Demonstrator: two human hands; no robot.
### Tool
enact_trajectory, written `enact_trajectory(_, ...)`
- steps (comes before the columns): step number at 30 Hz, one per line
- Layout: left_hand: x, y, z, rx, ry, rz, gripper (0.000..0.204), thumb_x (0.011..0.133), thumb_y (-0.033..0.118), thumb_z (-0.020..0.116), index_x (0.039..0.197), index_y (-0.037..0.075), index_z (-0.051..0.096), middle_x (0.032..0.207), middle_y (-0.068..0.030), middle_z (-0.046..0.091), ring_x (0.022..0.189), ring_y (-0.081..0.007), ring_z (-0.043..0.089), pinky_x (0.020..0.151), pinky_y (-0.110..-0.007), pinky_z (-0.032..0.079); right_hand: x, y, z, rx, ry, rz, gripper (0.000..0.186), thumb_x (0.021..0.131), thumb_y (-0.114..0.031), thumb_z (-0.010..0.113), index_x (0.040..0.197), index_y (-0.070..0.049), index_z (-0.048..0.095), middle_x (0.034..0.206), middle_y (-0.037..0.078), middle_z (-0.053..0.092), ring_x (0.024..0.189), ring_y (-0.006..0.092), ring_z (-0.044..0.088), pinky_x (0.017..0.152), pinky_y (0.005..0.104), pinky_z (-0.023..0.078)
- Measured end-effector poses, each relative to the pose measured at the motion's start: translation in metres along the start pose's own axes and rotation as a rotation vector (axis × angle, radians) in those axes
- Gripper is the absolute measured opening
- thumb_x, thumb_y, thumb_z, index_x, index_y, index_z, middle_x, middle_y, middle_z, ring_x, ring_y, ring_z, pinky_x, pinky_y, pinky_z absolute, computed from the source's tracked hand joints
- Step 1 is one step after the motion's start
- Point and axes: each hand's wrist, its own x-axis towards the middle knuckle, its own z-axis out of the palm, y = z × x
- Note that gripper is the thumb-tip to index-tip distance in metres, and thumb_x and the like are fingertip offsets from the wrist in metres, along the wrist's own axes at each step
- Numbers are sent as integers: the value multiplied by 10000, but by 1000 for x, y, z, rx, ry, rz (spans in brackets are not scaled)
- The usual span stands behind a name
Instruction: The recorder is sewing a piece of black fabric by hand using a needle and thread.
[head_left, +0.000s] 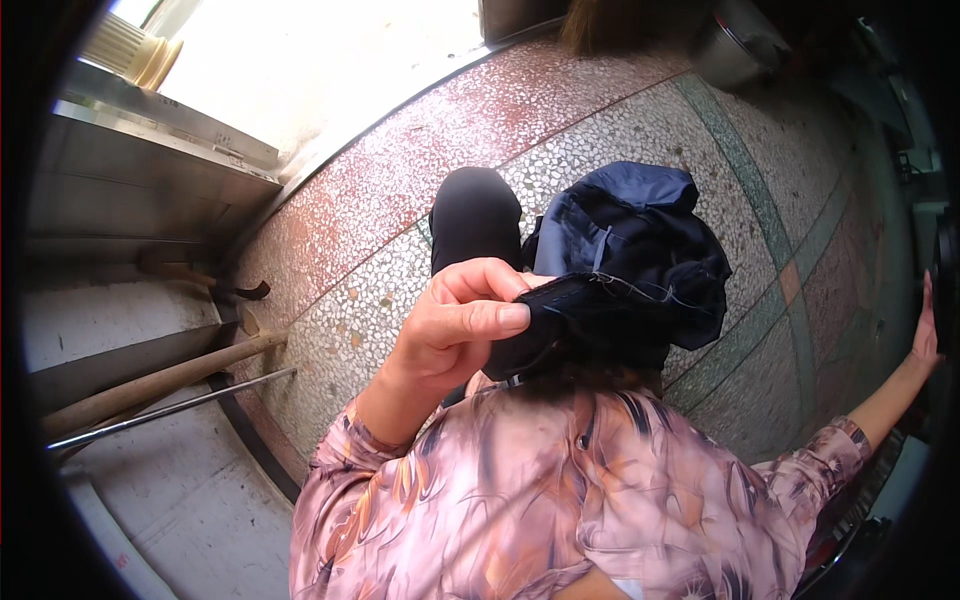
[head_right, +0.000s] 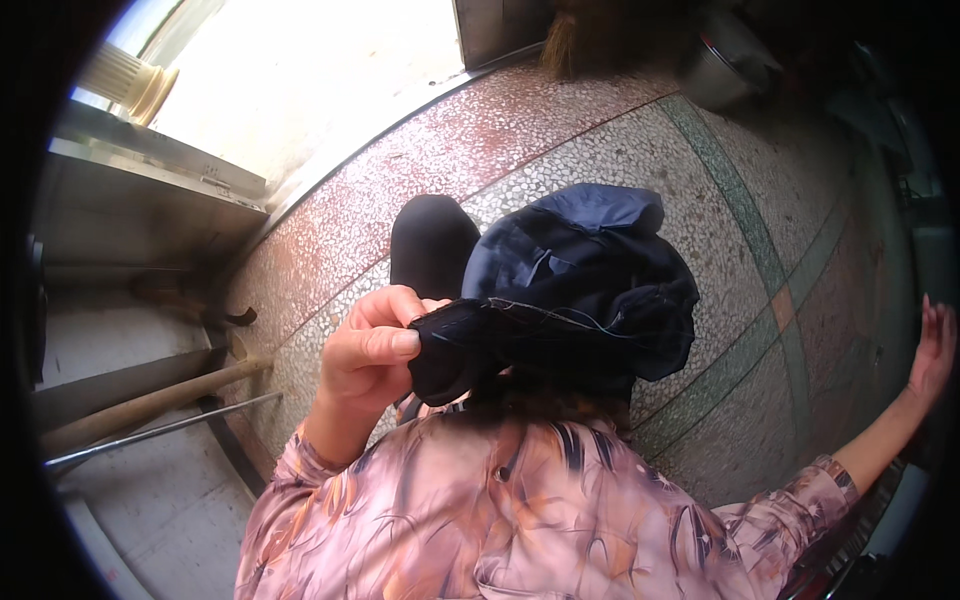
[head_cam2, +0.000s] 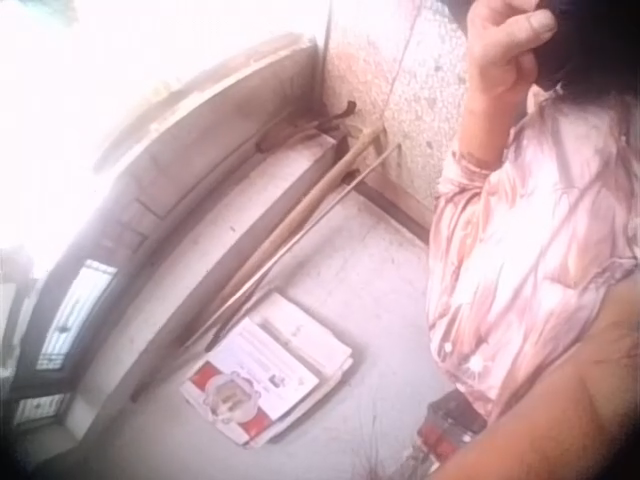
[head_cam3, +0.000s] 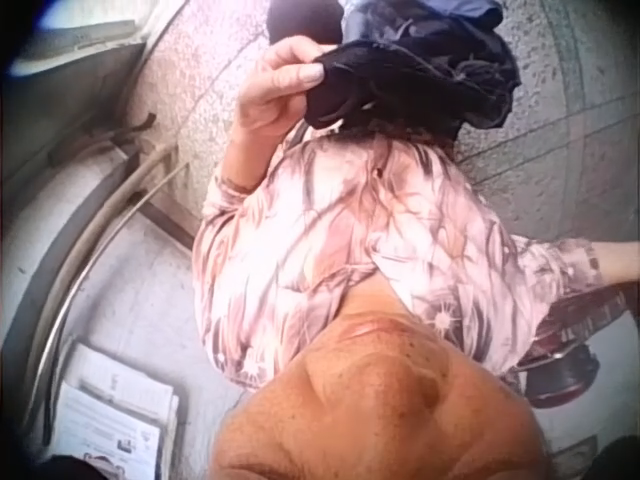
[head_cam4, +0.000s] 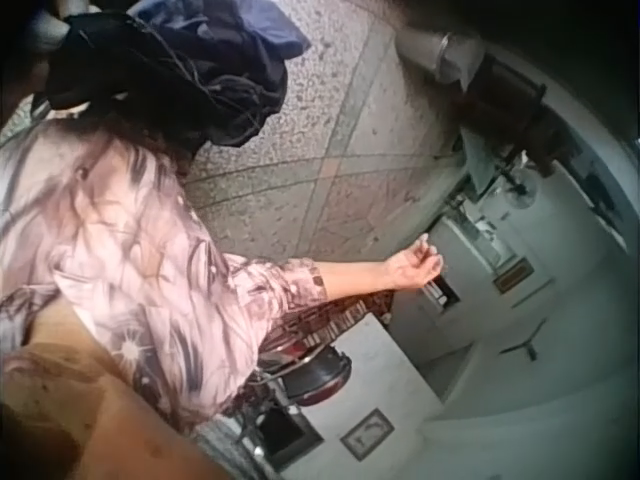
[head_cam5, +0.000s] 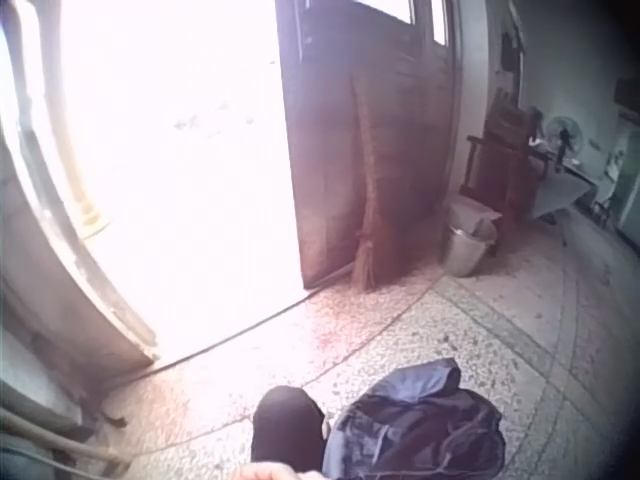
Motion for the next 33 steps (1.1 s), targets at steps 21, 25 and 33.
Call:
enact_trajectory(21,-7,8,10,201,1,-49,127,769,-33,700,891,-1,692,1075,-152,654,988,-182,596,877,-281,450,-179,-46,366,-126,-1283,-209,233,680,114,645,881,0,678,667,92,551,531,179,538,443,272,393)
enact_trajectory(25,-5,8,12,221,-13,-25,126,769,-36,698,891,-3,693,1078,-154,654,996,-186,594,886,-286,446,-178,-47,367,-130,-1277,-217,240,672,118,634,876,0,677,664,92,547,529,180,538,438,273,392)
enact_trajectory(33,-7,8,14,262,-18,-28,130,765,-35,697,894,-15,695,1089,-167,654,1008,-196,584,913,-313,430,-180,-48,366,-140,-1276,-249,236,663,115,631,870,7,668,668,95,546,519,186,543,434,278,403)
